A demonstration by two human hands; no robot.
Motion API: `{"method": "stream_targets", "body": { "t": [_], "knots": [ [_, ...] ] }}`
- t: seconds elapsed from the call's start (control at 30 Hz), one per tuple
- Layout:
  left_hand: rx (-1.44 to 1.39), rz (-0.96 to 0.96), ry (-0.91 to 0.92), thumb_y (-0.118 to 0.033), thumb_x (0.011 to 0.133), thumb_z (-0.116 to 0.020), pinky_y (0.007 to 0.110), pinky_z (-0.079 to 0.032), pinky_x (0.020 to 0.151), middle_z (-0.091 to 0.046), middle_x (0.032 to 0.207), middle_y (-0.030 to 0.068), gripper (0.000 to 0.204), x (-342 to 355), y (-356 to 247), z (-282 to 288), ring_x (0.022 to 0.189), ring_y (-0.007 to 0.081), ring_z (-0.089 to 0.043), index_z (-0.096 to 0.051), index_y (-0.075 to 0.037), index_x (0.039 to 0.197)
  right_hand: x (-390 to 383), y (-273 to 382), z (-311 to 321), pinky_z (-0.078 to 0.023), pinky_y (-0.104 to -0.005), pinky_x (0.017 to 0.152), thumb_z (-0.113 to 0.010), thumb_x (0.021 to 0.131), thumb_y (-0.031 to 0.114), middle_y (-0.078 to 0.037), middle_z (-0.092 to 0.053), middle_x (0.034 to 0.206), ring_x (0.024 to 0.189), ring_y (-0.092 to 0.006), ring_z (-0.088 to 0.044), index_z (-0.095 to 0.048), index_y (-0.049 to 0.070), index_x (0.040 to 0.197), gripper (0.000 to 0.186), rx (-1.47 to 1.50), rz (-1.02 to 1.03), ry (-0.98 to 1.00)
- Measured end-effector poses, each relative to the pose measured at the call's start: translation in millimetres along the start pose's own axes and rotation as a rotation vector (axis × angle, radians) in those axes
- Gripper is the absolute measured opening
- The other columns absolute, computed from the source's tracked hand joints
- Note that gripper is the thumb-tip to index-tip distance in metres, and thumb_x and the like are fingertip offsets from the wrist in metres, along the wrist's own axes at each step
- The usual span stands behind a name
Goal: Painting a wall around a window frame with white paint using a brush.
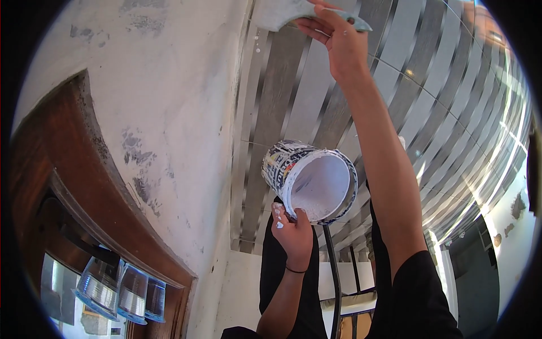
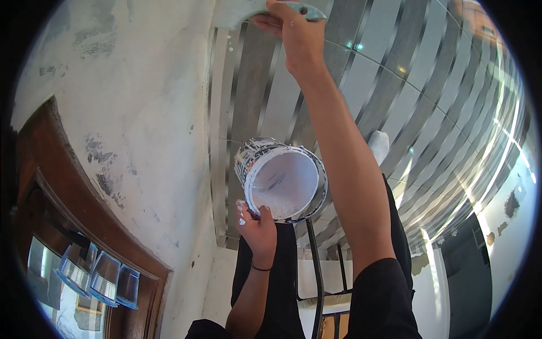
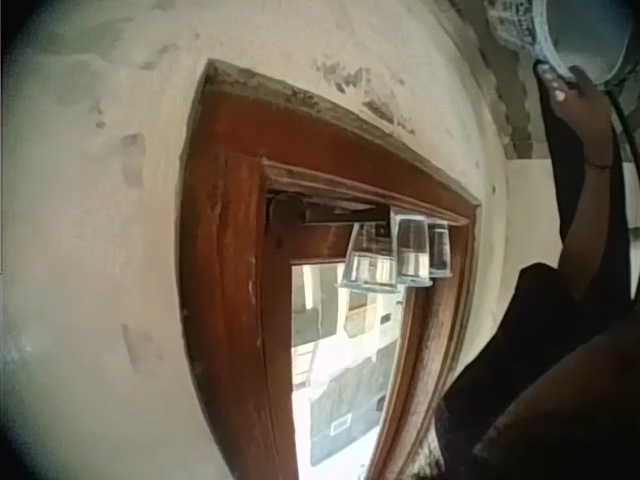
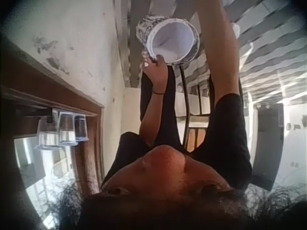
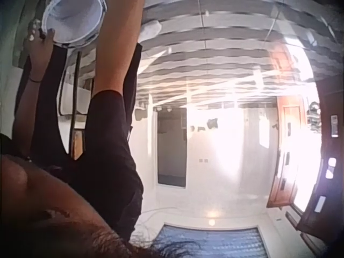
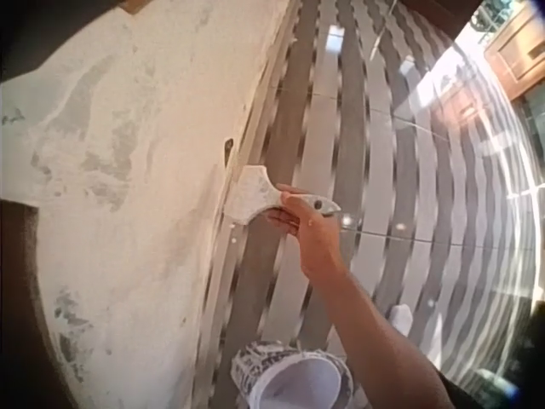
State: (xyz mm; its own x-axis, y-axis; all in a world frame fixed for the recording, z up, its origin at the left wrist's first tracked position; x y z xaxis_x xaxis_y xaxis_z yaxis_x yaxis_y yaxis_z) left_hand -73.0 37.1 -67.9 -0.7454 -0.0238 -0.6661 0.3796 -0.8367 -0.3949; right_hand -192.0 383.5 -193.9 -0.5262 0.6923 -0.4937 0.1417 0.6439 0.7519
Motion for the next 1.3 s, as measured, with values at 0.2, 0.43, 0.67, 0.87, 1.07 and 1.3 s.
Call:
{"method": "stream_targets", "body": {
  "t": [0.2, 0.43, 0.67, 0.87, 1.07, 1.3],
  "knots": [
    [0.018, -0.043, 0.009, 0.000, 0.084, -0.059, 0.036, -0.050, 0.069, -0.060, 0.090, 0.0202, 0.019, 1.2, -9.2, -1.2, 0.077, 0.0249, -0.061, -0.052, 0.012, 0.097, 17.2, -41.9, -1.7, -0.056, -0.0314, 0.085, -0.062, 0.094, 0.013, -0.014, -0.069, 0.105, 0.091, -0.0201, -0.069, -0.064, -0.005, 0.115, 0.029, -0.023, -0.059, -0.025],
    [-0.006, -0.051, 0.023, 0.000, 0.084, -0.058, 0.033, -0.049, 0.065, -0.060, 0.087, 0.0179, 0.019, 2.6, -13.3, -1.4, 0.072, 0.0213, -0.060, -0.051, 0.011, 0.097, 19.8, -49.0, -13.6, -0.056, -0.0320, 0.085, -0.060, 0.095, 0.014, -0.014, -0.070, 0.104, 0.091, -0.0205, -0.069, -0.063, -0.006, 0.118, 0.031, -0.099, -0.001, -0.027],
    [-0.023, 0.009, -0.005, -0.001, 0.084, -0.060, 0.034, -0.050, 0.066, -0.061, 0.090, 0.0185, 0.022, 3.7, 2.8, 3.3, 0.074, 0.0215, -0.061, -0.052, 0.013, 0.100, -7.7, -15.0, -34.9, -0.057, -0.0332, 0.085, -0.061, 0.092, 0.012, -0.014, -0.070, 0.101, 0.088, -0.0217, -0.070, -0.064, -0.007, 0.115, 0.030, 0.129, -0.011, 0.053],
    [0.004, 0.023, 0.001, -0.001, 0.084, -0.061, 0.035, -0.050, 0.069, -0.061, 0.091, 0.0199, 0.024, 4.0, -8.4, 0.3, 0.075, 0.0232, -0.062, -0.052, 0.014, 0.102, -7.2, 53.3, -22.7, -0.056, -0.0339, 0.086, -0.058, 0.096, 0.018, -0.015, -0.070, 0.105, 0.092, -0.0213, -0.069, -0.060, -0.005, 0.123, 0.035, 0.177, 0.100, 0.105],
    [0.019, 0.000, -0.004, -0.002, 0.084, -0.061, 0.037, -0.051, 0.073, -0.062, 0.095, 0.0232, 0.031, 6.4, -6.1, -0.4, 0.081, 0.0271, -0.064, -0.052, 0.016, 0.107, 6.5, -10.5, -10.1, -0.055, -0.0325, 0.086, -0.064, 0.092, 0.015, -0.014, -0.070, 0.103, 0.092, -0.0200, -0.068, -0.063, -0.003, 0.120, 0.033, 0.001, 0.011, -0.019],
    [0.040, 0.005, 0.006, -0.003, 0.084, -0.061, 0.037, -0.051, 0.078, -0.061, 0.101, 0.0263, 0.036, 5.0, -6.9, -1.2, 0.090, 0.0283, -0.063, -0.050, 0.019, 0.109, 5.3, -46.9, -35.4, -0.057, -0.0346, 0.087, -0.067, 0.087, 0.009, -0.014, -0.070, 0.100, 0.087, -0.0222, -0.070, -0.068, -0.004, 0.111, 0.027, -0.131, 0.038, -0.074]
  ]
}}
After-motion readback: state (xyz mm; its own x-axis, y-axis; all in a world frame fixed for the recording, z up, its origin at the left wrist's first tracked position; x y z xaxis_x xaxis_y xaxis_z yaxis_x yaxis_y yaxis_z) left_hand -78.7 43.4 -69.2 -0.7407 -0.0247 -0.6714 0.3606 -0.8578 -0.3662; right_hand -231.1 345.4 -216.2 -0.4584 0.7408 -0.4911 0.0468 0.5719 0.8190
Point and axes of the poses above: each hand's wrist, its own x-axis towards the middle knuckle, its own z-axis out of the back of the hand, y = z × x, the point moved 9 cm from there along x, towards the middle knuckle
